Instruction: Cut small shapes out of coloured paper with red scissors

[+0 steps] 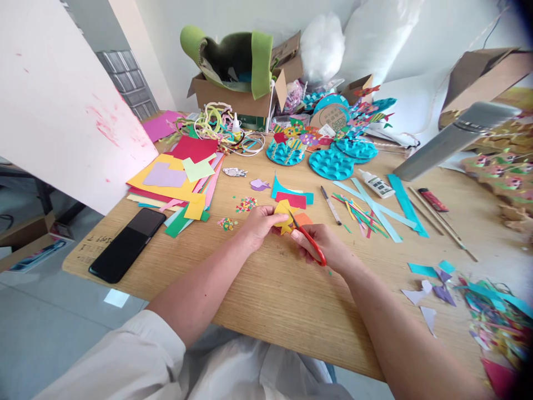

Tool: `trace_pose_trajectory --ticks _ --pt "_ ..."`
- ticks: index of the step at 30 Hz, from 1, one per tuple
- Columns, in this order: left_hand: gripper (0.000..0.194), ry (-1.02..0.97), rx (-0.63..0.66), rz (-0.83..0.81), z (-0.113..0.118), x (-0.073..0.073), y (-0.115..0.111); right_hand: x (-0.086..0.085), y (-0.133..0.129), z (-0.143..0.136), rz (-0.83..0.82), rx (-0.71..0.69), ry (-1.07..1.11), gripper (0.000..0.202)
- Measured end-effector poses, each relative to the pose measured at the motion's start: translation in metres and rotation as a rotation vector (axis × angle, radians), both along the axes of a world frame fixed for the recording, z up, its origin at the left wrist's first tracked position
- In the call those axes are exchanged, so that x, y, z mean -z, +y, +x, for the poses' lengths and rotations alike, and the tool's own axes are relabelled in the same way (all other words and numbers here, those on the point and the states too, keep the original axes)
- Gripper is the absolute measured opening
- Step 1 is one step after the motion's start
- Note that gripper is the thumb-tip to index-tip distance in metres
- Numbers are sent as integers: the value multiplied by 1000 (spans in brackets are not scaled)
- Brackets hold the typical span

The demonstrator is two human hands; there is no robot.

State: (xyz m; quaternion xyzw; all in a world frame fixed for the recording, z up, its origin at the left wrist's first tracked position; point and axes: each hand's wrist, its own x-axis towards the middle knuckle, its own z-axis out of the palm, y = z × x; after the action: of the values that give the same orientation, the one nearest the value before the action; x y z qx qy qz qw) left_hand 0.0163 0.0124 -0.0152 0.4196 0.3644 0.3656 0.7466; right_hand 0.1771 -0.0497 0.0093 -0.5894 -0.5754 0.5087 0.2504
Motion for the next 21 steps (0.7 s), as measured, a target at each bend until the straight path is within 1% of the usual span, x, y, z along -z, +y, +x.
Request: trace_pose_trajectory --ticks 15,21 --pt "22 10 -22 -7 1 0 0 -5 -1 -2 1 -4 -8 57" --pt "22 11 -21 -4 0 0 0 -4 0 -1 -23 10 -6 57"
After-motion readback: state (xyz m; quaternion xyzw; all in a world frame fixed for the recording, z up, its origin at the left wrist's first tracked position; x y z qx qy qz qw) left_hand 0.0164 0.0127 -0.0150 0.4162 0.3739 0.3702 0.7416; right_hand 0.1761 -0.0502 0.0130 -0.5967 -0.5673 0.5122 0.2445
